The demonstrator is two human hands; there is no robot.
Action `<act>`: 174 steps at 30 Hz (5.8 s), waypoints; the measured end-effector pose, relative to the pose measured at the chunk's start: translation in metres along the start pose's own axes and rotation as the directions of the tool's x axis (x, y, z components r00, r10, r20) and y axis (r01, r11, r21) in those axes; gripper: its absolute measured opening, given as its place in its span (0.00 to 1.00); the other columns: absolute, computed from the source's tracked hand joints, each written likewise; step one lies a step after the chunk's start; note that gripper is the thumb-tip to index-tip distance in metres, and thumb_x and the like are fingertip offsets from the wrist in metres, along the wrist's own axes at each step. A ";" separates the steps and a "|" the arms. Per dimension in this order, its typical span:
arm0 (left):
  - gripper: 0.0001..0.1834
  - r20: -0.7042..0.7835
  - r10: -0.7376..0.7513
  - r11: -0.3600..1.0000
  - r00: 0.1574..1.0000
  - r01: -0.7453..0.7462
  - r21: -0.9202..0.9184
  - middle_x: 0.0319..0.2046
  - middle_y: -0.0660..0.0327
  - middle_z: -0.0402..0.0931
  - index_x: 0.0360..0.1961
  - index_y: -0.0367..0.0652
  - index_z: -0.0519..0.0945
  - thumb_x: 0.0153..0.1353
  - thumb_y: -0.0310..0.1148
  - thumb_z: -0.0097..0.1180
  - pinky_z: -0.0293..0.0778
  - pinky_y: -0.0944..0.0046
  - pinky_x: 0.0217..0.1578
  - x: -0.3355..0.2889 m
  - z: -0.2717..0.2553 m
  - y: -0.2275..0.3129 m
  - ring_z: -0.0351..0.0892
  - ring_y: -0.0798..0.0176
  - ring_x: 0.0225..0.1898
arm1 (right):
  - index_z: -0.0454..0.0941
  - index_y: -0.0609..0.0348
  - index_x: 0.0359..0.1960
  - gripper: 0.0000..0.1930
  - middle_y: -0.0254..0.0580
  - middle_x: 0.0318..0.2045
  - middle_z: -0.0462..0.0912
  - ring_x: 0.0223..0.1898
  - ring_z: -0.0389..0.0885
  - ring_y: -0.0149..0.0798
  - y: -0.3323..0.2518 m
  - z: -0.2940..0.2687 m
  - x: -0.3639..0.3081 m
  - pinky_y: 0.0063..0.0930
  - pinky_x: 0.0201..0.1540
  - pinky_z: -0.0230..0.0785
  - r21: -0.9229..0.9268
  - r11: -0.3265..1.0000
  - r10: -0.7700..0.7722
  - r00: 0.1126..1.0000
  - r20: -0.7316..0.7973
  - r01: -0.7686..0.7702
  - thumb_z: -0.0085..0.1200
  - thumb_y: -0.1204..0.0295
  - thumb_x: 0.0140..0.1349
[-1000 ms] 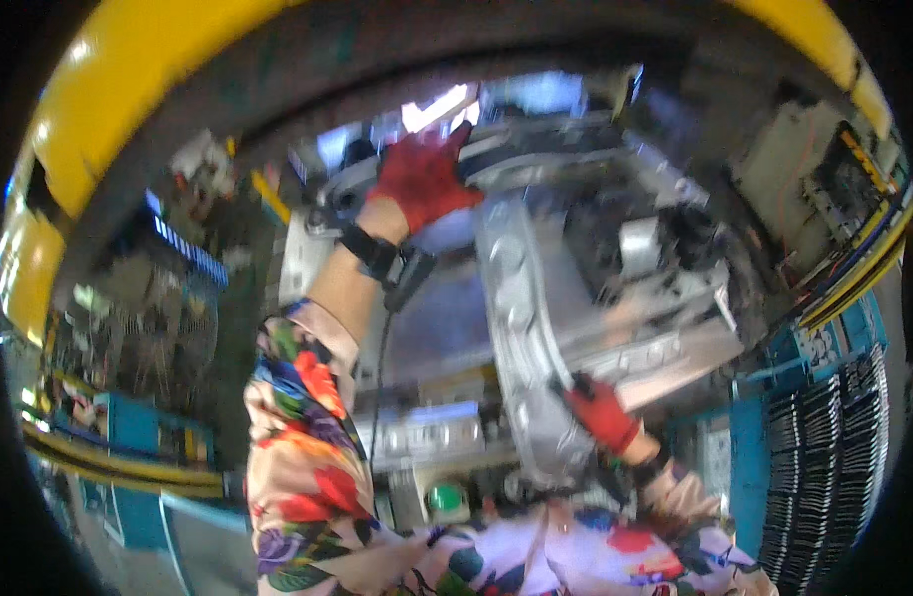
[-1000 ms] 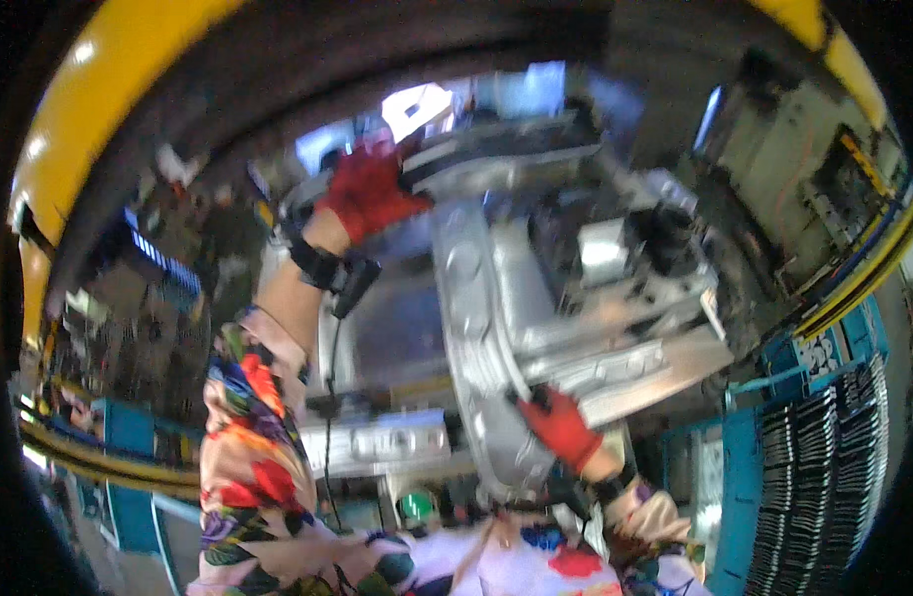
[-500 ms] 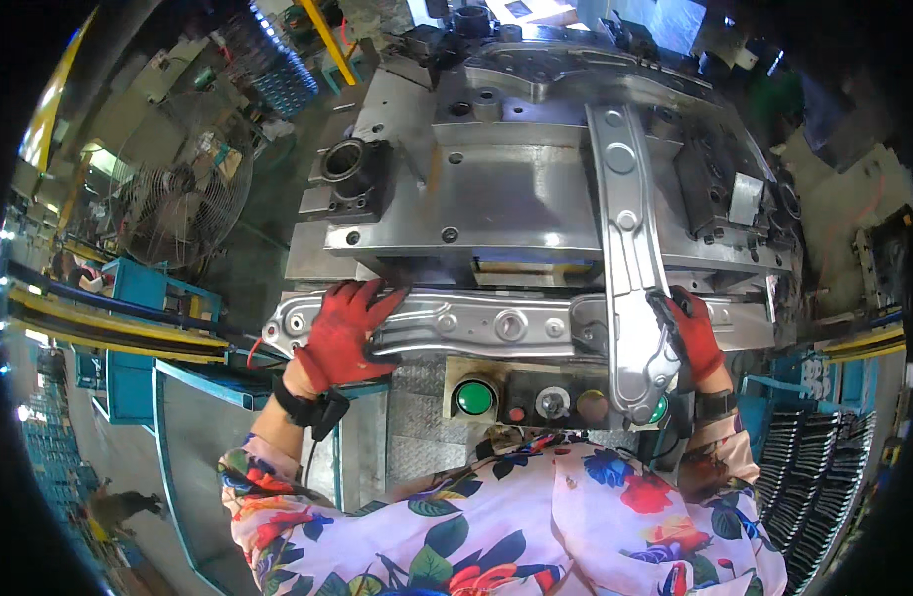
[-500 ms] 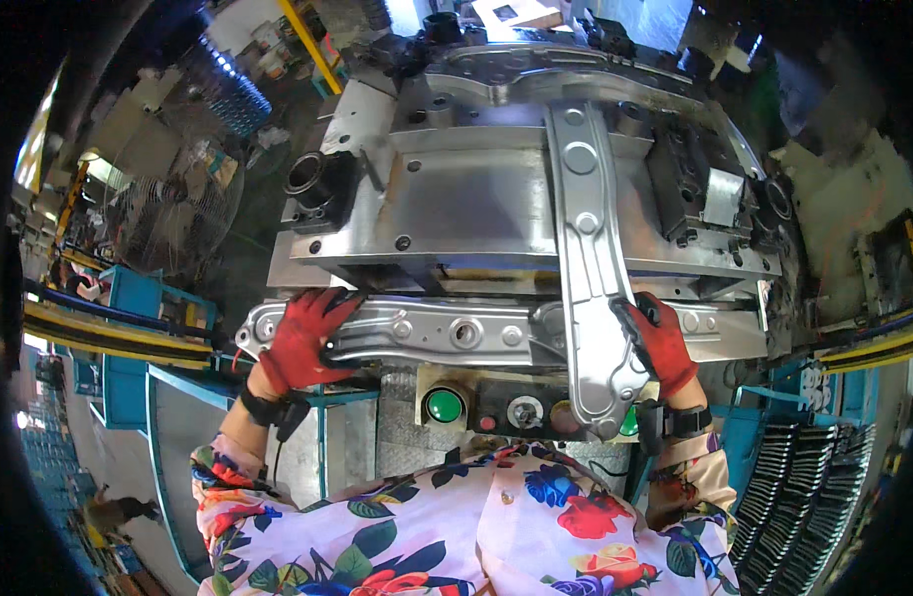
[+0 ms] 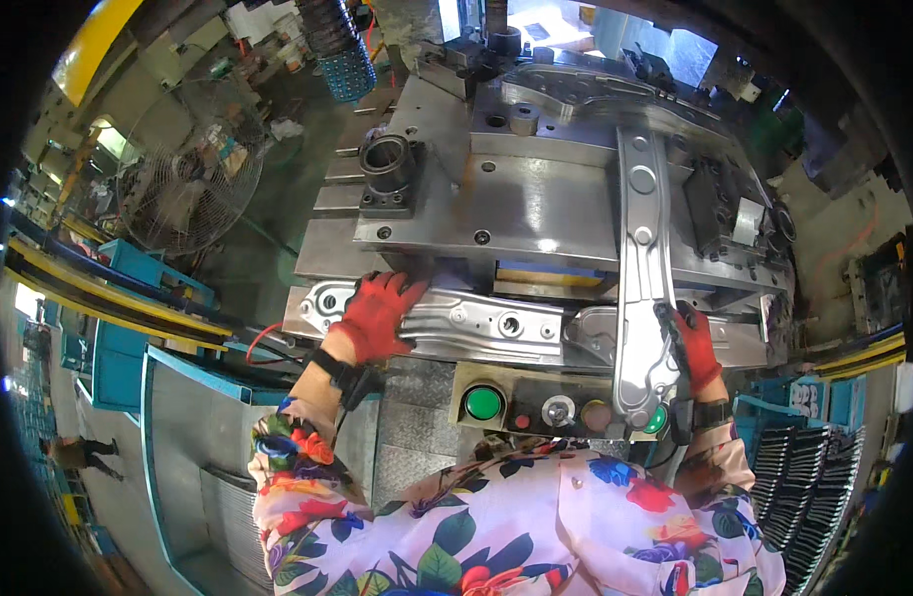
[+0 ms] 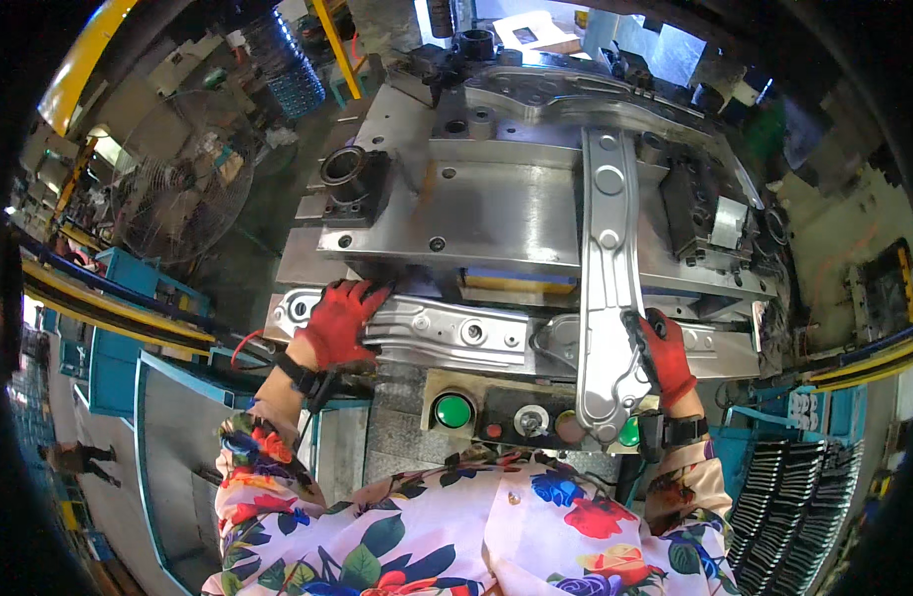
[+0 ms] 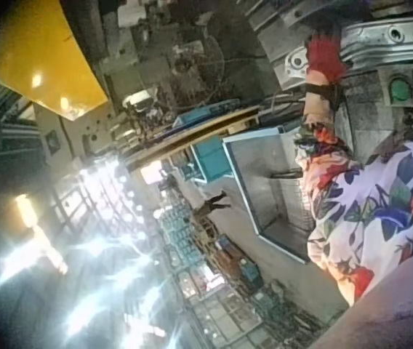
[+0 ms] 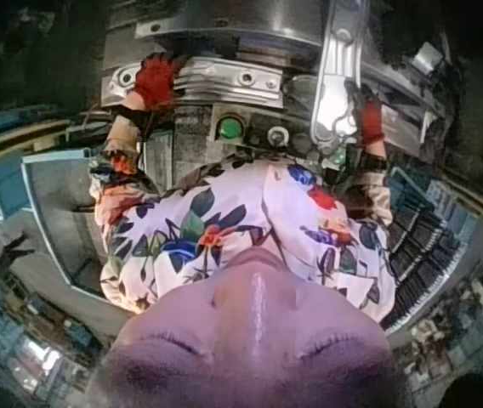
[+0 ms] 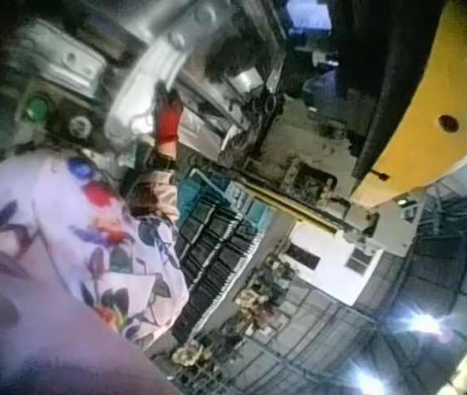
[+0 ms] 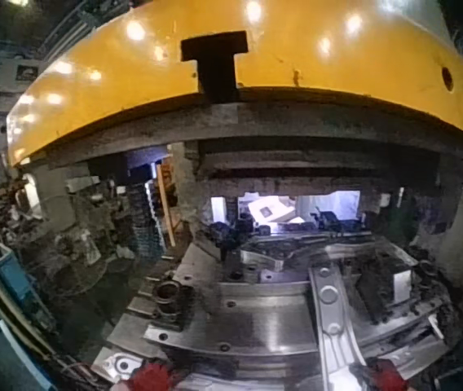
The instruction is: Placing metal pieces into a press, activating the machine, and stacking the finished parts in a bin.
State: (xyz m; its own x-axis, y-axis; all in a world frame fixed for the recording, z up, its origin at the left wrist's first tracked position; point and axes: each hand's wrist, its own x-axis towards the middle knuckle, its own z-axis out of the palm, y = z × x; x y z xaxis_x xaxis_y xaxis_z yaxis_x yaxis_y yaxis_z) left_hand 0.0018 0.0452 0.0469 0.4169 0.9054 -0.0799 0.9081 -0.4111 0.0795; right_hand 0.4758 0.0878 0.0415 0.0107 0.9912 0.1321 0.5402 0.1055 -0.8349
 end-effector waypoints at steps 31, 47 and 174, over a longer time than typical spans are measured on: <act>0.41 -0.291 -0.068 0.994 0.954 0.089 0.060 0.54 0.47 0.59 0.52 0.50 0.67 0.33 0.50 0.64 0.47 0.41 0.57 -0.029 0.021 0.017 0.55 0.44 0.58 | 0.73 0.63 0.41 0.13 0.46 0.35 0.77 0.36 0.77 0.40 -0.095 0.041 0.150 0.30 0.36 0.67 0.378 0.905 -0.151 0.977 -0.150 0.198 0.39 0.69 0.62; 0.39 -0.567 -0.335 0.942 0.752 0.279 -0.186 0.51 0.44 0.63 0.50 0.42 0.68 0.32 0.44 0.63 0.57 0.43 0.51 -0.107 0.047 0.025 0.62 0.40 0.51 | 0.75 0.59 0.32 0.14 0.44 0.26 0.79 0.29 0.78 0.41 -0.104 0.098 0.305 0.32 0.33 0.68 -0.263 0.941 -0.232 0.972 -0.042 0.213 0.48 0.60 0.56; 0.18 0.050 -0.570 -0.120 0.820 -0.023 -0.992 0.39 0.61 0.75 0.48 0.36 0.71 0.57 0.31 0.51 0.67 0.70 0.41 -0.043 0.128 0.099 0.71 0.69 0.38 | 0.75 0.67 0.24 0.25 0.45 0.18 0.77 0.19 0.77 0.39 0.115 0.049 -0.019 0.30 0.20 0.70 0.316 0.502 0.742 0.589 0.320 -0.805 0.54 0.51 0.53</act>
State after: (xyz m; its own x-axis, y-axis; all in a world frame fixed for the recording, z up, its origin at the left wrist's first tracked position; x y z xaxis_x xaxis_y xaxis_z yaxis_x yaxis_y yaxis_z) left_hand 0.0790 -0.0475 -0.0688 -0.1733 0.9716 -0.1609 -0.1576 0.1340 0.9784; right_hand 0.4965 0.0848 -0.0833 0.1379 0.6878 -0.7127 -0.0036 -0.7192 -0.6948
